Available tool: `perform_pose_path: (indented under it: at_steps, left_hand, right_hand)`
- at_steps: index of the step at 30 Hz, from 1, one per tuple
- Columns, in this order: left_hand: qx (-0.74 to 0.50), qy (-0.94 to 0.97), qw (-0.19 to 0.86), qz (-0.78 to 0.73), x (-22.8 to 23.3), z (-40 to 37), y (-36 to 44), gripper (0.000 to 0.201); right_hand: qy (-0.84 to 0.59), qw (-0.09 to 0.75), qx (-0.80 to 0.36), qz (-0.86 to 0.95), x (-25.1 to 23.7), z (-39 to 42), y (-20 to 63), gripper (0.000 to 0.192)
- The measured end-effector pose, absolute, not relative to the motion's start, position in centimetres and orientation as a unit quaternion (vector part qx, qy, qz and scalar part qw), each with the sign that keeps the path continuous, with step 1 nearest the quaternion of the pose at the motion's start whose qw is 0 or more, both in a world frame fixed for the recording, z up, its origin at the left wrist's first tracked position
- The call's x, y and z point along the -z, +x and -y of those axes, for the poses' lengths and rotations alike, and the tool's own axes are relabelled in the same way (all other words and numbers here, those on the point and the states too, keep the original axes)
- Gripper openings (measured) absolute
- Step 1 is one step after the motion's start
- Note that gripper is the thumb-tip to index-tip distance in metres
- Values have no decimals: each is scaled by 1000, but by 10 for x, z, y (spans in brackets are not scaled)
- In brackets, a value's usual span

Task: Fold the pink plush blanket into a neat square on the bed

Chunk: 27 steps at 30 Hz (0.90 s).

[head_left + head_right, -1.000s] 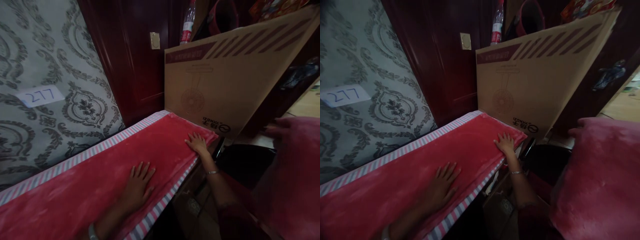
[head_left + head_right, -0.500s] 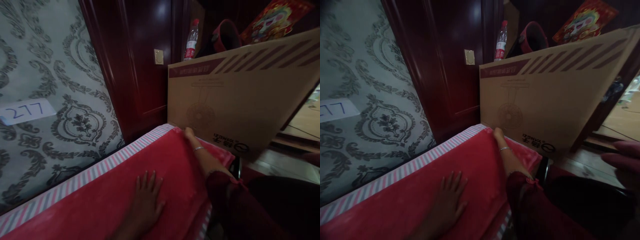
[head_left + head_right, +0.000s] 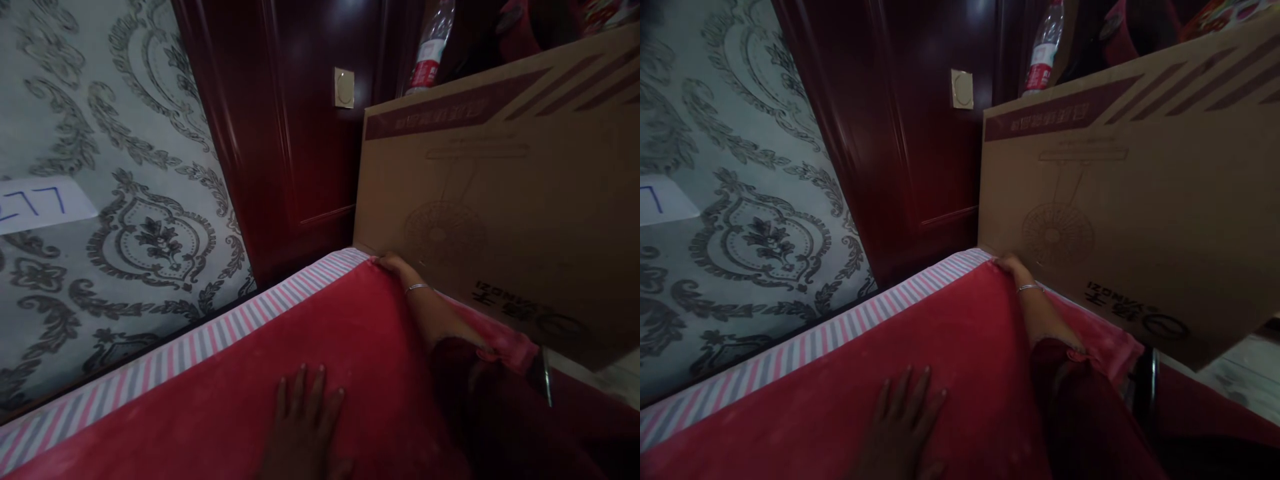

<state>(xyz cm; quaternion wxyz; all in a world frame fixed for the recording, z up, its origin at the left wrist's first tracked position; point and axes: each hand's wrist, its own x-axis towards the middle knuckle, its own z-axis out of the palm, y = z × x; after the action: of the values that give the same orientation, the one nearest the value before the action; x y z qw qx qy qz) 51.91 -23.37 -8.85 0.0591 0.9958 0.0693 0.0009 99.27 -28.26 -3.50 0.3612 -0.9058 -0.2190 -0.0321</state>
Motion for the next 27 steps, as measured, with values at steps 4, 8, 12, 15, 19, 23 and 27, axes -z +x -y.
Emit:
perform_pose_path:
  at_steps: [4, 8, 12, 15, 19, 23, 27]
  left_hand:
    - [-71, 996, 1, -58, 104, 233, 515, 92]
    - [-131, 989, -51, -42, 114, 233, 513, 94]
    - [-149, 986, -68, -35, 120, 229, 514, 97]
    - [-147, 987, -64, -32, 123, 228, 515, 98]
    - [-131, 990, -39, -42, 116, 234, 514, 99]
    - [-104, 994, 9, -44, 85, 240, 508, 89]
    - [-97, 980, 28, -171, 39, 209, 504, 57]
  right_hand:
    - [-912, 345, -7, 222, 34, 283, 992, 12]
    - [-906, 350, 56, 232, 34, 285, 988, 24]
    - [-902, 343, 94, 245, 44, 281, 984, 26]
    - [-910, 324, 73, 247, 54, 277, 981, 22]
    - [-923, 302, 41, 237, 57, 279, 981, 27]
    - [-935, 291, -6, 201, 48, 286, 986, 44]
    - [-937, 299, -52, 171, 45, 294, 995, 55]
